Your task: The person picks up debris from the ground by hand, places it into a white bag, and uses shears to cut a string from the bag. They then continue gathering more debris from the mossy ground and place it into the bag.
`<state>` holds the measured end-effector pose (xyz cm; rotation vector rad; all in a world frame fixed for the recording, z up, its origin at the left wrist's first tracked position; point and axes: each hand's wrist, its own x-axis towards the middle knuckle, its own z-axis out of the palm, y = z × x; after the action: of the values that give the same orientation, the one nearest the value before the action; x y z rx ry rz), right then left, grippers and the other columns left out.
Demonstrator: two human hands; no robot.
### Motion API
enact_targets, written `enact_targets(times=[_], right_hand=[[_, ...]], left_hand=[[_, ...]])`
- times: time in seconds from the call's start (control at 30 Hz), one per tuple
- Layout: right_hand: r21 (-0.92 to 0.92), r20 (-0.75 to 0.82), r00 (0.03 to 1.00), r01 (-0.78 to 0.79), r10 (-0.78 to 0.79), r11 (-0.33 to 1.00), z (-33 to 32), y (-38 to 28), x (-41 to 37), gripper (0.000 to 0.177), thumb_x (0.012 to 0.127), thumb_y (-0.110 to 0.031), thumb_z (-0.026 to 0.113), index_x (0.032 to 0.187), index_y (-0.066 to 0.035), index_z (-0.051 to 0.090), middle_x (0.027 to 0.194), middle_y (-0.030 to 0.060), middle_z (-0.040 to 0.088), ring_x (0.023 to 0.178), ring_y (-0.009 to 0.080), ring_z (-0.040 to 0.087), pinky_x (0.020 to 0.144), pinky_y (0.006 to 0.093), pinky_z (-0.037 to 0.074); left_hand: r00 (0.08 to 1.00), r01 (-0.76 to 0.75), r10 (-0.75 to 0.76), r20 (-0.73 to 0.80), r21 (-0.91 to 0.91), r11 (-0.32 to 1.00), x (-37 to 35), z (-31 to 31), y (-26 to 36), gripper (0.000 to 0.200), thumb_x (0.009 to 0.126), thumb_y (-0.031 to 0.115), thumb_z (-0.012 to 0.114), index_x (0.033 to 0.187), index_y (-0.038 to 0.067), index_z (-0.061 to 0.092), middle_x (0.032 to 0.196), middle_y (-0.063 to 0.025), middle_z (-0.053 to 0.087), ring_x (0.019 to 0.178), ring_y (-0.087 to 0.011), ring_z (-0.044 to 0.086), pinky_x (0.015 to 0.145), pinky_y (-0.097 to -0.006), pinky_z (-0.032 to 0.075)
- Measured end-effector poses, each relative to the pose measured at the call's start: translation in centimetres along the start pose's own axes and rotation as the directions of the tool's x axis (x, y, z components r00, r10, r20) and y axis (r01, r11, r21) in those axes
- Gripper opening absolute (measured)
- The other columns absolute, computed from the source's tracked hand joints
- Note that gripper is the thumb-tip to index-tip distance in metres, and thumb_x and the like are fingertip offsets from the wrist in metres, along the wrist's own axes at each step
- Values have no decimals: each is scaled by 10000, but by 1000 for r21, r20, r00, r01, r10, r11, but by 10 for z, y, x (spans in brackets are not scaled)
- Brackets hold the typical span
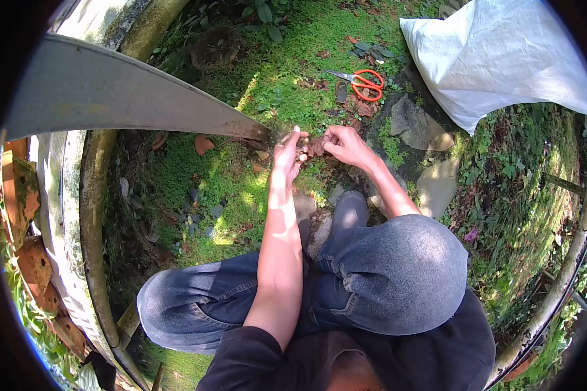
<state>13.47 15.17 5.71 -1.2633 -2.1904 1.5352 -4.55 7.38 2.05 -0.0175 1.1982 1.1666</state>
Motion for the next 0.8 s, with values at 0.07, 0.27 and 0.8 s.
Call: enact_targets(times=[0.07,0.27,0.8], right_hand=[[33,34,999,-43,42,998,-2,-7,5,242,790,-212,647,866,18,629,774,162,671,729,321,668,697,419,522],[-274,-135,989,12,-51,962,2,-22,2,235,774,-195,691,875,13,649,874,167,674,838,354,672,764,437,526],[-445,-497,857,-383,132,809,-33,59,60,282,798,-292,764,887,-34,691,867,181,700,864,379,680,767,481,529]], left_hand=[[999,36,-36,5,60,998,-11,16,4,396,993,416,586,1078,32,637,798,-25,623,635,-62,544,438,-194,404],[990,79,-70,122,-70,994,-4,19,-15,369,960,399,636,1057,43,650,834,-21,645,637,-72,570,463,-193,409],[998,59,-55,31,-131,990,0,16,-18,244,949,229,689,1050,16,624,799,-42,594,624,-121,555,416,-203,380]])
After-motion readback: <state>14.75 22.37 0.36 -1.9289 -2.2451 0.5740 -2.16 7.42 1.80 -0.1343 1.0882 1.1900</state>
